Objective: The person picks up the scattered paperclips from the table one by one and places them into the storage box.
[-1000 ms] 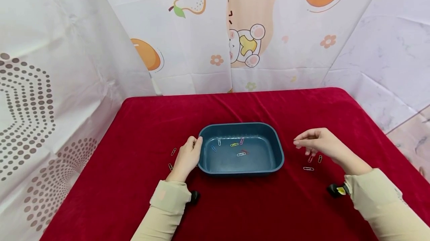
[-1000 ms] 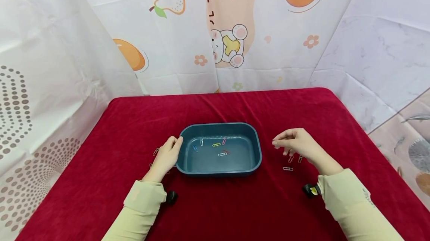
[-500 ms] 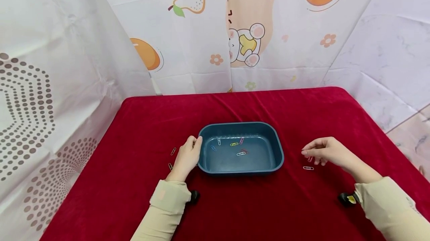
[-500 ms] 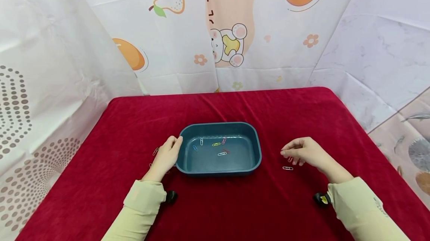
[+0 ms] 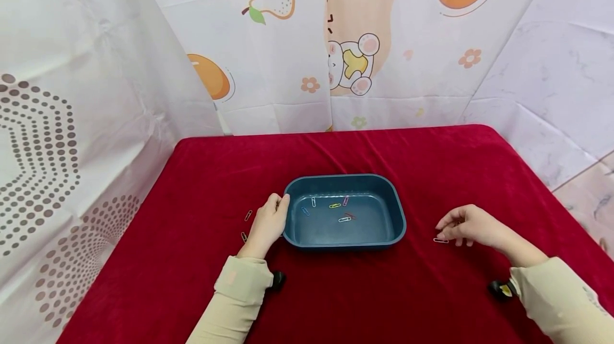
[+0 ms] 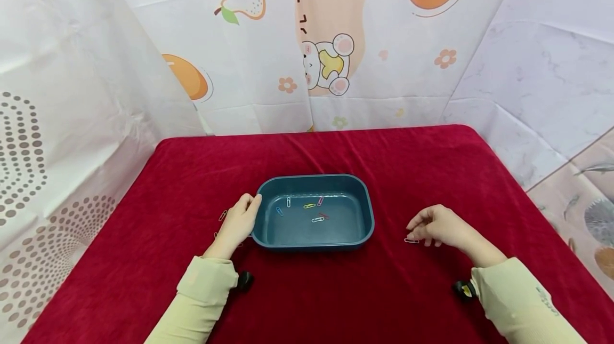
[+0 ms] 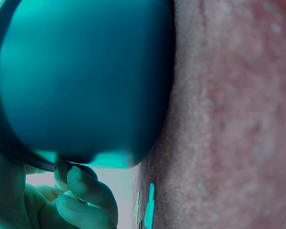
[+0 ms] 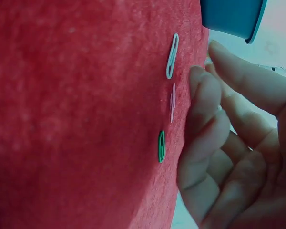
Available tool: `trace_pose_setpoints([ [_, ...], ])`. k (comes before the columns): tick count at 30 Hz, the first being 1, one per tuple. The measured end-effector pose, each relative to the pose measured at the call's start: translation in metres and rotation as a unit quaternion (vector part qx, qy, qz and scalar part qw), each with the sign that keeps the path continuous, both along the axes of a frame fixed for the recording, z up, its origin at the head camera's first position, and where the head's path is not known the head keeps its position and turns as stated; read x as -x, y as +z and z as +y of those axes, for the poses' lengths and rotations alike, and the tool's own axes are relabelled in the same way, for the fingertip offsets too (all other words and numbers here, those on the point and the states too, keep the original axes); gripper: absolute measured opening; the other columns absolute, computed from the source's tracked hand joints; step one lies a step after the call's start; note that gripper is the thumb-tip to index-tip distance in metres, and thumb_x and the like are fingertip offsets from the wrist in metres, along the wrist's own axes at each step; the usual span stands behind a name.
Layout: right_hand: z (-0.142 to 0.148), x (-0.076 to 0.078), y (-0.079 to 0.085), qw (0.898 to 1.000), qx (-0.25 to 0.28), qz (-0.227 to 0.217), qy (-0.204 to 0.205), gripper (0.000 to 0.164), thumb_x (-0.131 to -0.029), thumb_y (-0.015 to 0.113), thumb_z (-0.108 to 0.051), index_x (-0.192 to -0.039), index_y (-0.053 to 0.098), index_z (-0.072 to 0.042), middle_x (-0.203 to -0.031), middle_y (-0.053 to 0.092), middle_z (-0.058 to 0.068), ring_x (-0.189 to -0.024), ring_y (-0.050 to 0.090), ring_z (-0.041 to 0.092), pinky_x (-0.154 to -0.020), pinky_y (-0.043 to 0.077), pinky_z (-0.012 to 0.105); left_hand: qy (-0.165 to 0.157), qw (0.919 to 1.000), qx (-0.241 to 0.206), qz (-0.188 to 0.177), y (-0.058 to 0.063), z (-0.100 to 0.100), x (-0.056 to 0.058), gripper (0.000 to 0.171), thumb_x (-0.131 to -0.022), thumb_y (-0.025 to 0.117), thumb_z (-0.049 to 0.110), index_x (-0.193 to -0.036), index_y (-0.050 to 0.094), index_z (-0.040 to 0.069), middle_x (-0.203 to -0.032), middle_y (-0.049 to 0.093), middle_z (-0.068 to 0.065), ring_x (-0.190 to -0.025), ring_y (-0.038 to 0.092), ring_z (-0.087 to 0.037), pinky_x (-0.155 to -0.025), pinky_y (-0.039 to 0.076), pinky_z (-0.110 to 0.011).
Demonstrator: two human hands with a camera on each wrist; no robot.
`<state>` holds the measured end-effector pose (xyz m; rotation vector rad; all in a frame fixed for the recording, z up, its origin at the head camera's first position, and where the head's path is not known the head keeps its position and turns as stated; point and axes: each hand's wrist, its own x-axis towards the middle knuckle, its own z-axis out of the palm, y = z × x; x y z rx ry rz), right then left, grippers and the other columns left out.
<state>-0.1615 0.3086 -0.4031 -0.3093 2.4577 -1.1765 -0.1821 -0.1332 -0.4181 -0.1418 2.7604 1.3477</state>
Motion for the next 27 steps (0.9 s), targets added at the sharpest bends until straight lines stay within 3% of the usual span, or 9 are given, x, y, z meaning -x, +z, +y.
trace_pose_setpoints([
  [4, 0.001, -0.001, -0.002, 1.000, -0.015, -0.011, 0.009, 0.023, -0.085, 0.074, -0.010, -0.101, 0.070, 0.006, -0.079, 0.072, 0.006, -0.058, 0.058, 0.011, -0.050, 0.047, 0.028, 0.000, 1.0000, -0.001, 0.000, 0.000, 0.000, 0.000, 0.033, -0.105, 0.040, 0.042, -0.095, 0.048, 0.012, -0.073, 0.048, -0.007, -0.060, 0.048, -0.021, -0.056, 0.040, -0.030],
  [14, -0.007, -0.003, -0.004, 0.998, -0.067, 0.005, -0.009, 0.020, -0.078, 0.079, -0.012, -0.093, 0.071, 0.000, -0.072, 0.065, 0.002, -0.055, 0.055, 0.011, -0.048, 0.044, 0.027, 0.000, 1.0000, -0.003, -0.001, 0.000, 0.000, 0.000, 0.033, -0.105, 0.040, 0.043, -0.095, 0.048, 0.013, -0.073, 0.048, -0.007, -0.060, 0.048, -0.021, -0.056, 0.040, -0.030],
  [27, -0.013, -0.003, 0.001, 0.996, -0.084, 0.016, 0.013, 0.010, -0.085, 0.071, -0.005, -0.095, 0.071, -0.002, -0.069, 0.057, -0.001, -0.052, 0.053, 0.013, -0.046, 0.043, 0.027, 0.001, 1.0000, -0.004, -0.002, 0.001, 0.000, -0.001, 0.035, -0.105, 0.039, 0.044, -0.094, 0.047, 0.012, -0.072, 0.047, -0.007, -0.059, 0.048, -0.021, -0.056, 0.040, -0.030],
])
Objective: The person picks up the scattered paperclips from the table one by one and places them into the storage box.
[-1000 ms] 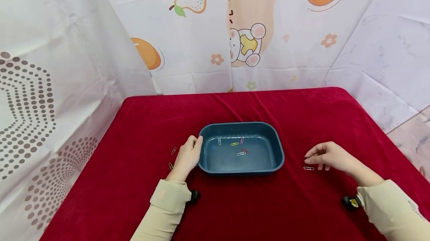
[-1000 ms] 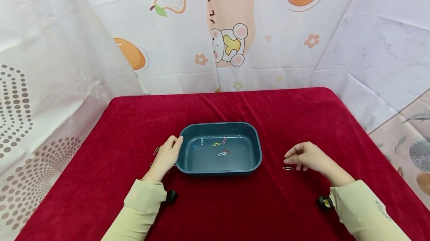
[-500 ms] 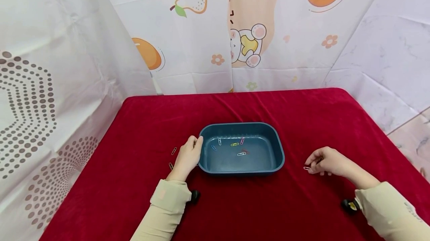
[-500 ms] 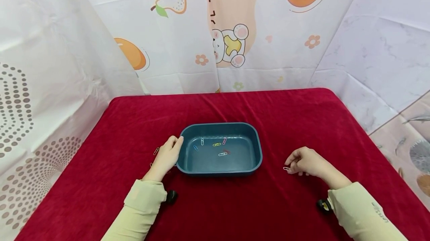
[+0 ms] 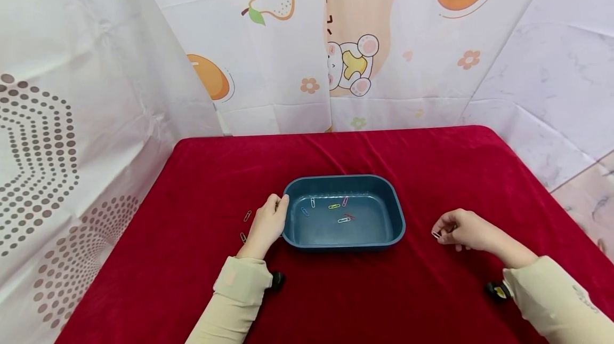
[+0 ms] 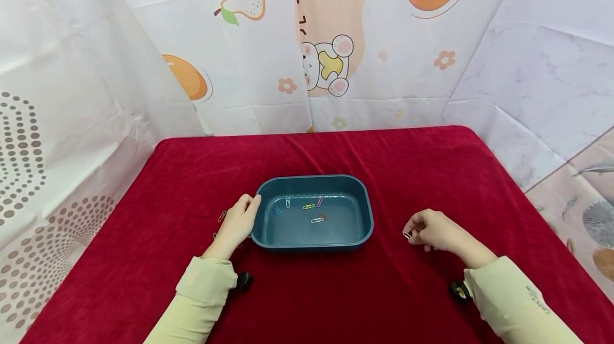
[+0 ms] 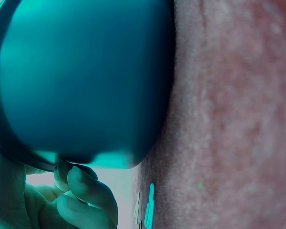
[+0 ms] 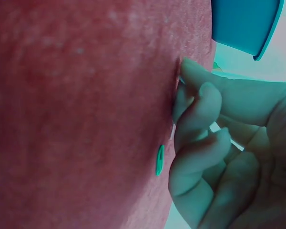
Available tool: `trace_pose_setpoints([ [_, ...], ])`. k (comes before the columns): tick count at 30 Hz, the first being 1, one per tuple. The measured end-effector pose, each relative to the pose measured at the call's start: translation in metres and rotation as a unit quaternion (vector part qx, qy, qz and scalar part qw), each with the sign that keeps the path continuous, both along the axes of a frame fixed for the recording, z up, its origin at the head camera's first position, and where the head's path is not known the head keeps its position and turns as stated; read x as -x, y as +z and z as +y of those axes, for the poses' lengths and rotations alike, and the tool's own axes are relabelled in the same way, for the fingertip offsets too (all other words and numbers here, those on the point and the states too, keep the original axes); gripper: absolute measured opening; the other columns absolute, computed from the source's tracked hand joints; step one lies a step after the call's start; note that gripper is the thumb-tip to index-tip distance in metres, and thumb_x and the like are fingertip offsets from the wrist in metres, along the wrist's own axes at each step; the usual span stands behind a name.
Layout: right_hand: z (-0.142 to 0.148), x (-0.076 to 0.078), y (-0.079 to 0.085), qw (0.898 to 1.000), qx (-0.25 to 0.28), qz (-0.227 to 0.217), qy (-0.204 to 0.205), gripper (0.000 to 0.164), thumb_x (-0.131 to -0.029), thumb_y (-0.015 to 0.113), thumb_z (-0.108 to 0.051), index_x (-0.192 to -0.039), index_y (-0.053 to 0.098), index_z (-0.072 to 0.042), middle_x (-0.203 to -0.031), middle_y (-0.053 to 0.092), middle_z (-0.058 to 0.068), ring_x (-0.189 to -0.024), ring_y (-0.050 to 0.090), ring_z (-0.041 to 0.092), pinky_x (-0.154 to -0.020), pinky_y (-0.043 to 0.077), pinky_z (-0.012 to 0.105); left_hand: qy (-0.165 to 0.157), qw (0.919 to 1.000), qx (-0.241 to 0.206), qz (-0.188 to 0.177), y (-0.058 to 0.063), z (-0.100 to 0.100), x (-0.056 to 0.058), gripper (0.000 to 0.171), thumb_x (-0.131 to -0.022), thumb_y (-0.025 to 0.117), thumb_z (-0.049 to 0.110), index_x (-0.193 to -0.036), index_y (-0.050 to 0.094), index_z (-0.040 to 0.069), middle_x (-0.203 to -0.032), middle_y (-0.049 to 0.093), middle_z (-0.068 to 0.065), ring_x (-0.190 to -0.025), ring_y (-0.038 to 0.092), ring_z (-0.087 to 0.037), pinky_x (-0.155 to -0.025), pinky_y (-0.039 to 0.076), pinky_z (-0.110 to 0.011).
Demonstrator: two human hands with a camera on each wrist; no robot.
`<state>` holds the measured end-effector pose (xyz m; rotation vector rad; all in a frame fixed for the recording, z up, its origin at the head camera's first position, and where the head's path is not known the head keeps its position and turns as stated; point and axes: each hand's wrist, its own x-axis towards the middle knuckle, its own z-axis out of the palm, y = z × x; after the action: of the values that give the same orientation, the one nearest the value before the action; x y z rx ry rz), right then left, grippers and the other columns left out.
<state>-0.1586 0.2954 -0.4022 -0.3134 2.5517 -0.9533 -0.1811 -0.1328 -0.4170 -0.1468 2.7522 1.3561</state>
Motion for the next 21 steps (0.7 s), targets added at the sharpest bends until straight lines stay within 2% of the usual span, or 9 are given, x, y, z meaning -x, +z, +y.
trace_pose_setpoints([
  [7, -0.002, 0.002, 0.006, 1.000, 0.009, 0.005, 0.010, 0.017, -0.087, 0.064, 0.000, -0.103, 0.069, -0.002, -0.072, 0.058, 0.001, -0.051, 0.052, 0.013, -0.046, 0.044, 0.027, -0.001, 1.0000, 0.002, -0.002, 0.000, -0.001, 0.001, 0.034, -0.105, 0.040, 0.043, -0.094, 0.048, 0.012, -0.072, 0.047, -0.007, -0.058, 0.048, -0.021, -0.056, 0.040, -0.030],
  [13, -0.003, 0.004, 0.014, 1.000, 0.013, -0.004, 0.010, 0.013, -0.089, 0.067, -0.005, -0.101, 0.068, -0.002, -0.077, 0.064, 0.002, -0.052, 0.053, 0.014, -0.047, 0.044, 0.027, 0.000, 1.0000, 0.001, -0.005, -0.001, 0.000, 0.001, 0.034, -0.105, 0.040, 0.043, -0.095, 0.048, 0.012, -0.072, 0.048, -0.007, -0.059, 0.048, -0.021, -0.056, 0.040, -0.030],
  [21, -0.006, 0.012, 0.029, 0.999, 0.030, -0.003, 0.020, 0.015, -0.091, 0.064, -0.006, -0.103, 0.064, 0.004, -0.080, 0.065, 0.005, -0.052, 0.052, 0.012, -0.047, 0.045, 0.027, 0.000, 1.0000, 0.001, 0.000, -0.001, -0.001, 0.001, 0.034, -0.106, 0.039, 0.043, -0.095, 0.048, 0.012, -0.072, 0.047, -0.007, -0.059, 0.048, -0.021, -0.056, 0.040, -0.030],
])
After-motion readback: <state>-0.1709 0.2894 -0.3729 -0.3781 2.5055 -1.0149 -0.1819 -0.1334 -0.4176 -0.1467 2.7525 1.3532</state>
